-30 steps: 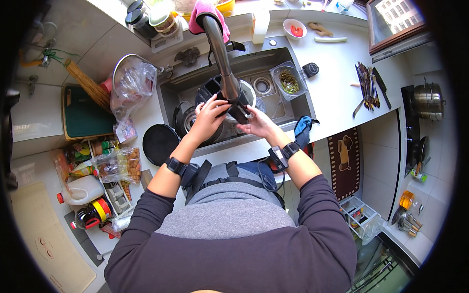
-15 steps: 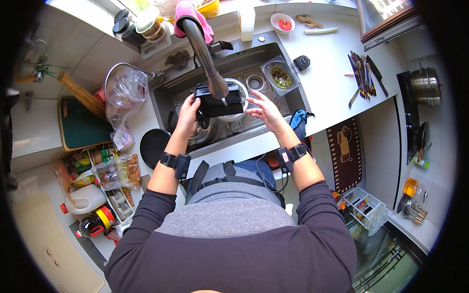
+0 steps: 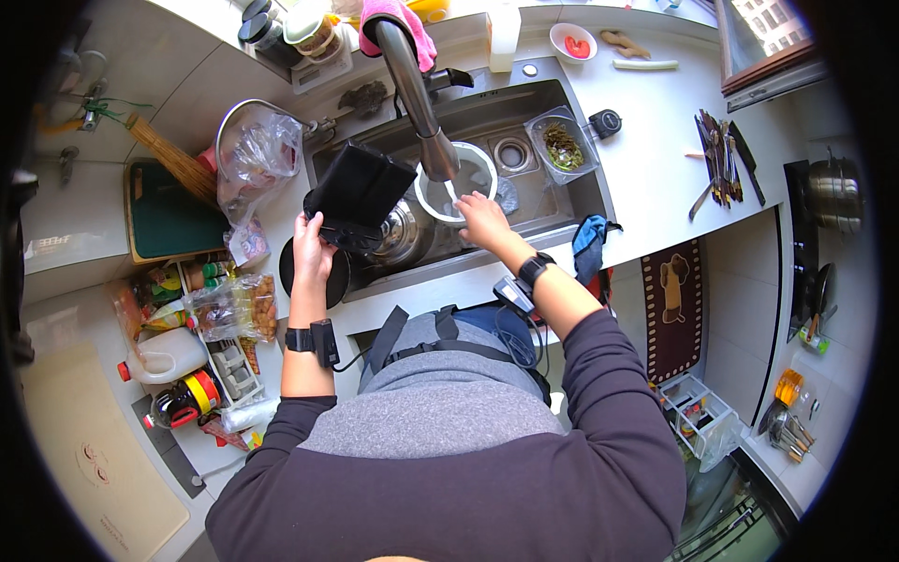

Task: The person rinses a black cutlery organizer and a white ceramic container under the kitchen tap, then places the organizer into the container. They then sort and place spoons, forks, chopsticks, and knives into the organizer's compartments.

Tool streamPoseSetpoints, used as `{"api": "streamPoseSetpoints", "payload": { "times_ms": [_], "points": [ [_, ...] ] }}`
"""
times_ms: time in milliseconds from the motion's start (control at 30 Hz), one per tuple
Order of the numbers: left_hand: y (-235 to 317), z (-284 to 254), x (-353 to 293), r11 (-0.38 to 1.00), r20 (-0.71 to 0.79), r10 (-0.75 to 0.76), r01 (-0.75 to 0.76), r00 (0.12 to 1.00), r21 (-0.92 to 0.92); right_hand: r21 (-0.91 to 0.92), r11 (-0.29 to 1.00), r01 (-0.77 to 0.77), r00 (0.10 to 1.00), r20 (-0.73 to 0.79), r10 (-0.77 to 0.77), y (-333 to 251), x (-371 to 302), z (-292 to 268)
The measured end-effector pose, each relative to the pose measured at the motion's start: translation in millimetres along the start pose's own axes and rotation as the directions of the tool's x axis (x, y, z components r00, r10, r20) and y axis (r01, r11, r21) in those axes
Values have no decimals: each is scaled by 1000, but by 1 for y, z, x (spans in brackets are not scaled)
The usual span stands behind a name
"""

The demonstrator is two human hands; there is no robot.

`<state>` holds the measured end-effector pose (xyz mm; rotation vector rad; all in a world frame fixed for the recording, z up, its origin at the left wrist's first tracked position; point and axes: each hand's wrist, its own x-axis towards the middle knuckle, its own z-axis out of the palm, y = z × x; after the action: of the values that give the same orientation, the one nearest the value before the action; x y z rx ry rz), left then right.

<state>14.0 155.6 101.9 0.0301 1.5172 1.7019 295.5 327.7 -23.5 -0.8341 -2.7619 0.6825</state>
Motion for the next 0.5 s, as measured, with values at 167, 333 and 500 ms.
{"api": "streamPoseSetpoints", "payload": {
  "times_ms": [167,333,500],
  "points": [
    [10,-15,-19,962,-47,253,-247,966,114,-253,967,-26,972,220,84,9,14,21],
    [18,-34,-33,833,-66,496,-453,866,319,-4,1000,12,990,-137,-13,17,21,2],
    [28,-41,-43,579,-42,650,-459,758,674,381,855,-352,929,32,368,17,20,-38]
  ]
}}
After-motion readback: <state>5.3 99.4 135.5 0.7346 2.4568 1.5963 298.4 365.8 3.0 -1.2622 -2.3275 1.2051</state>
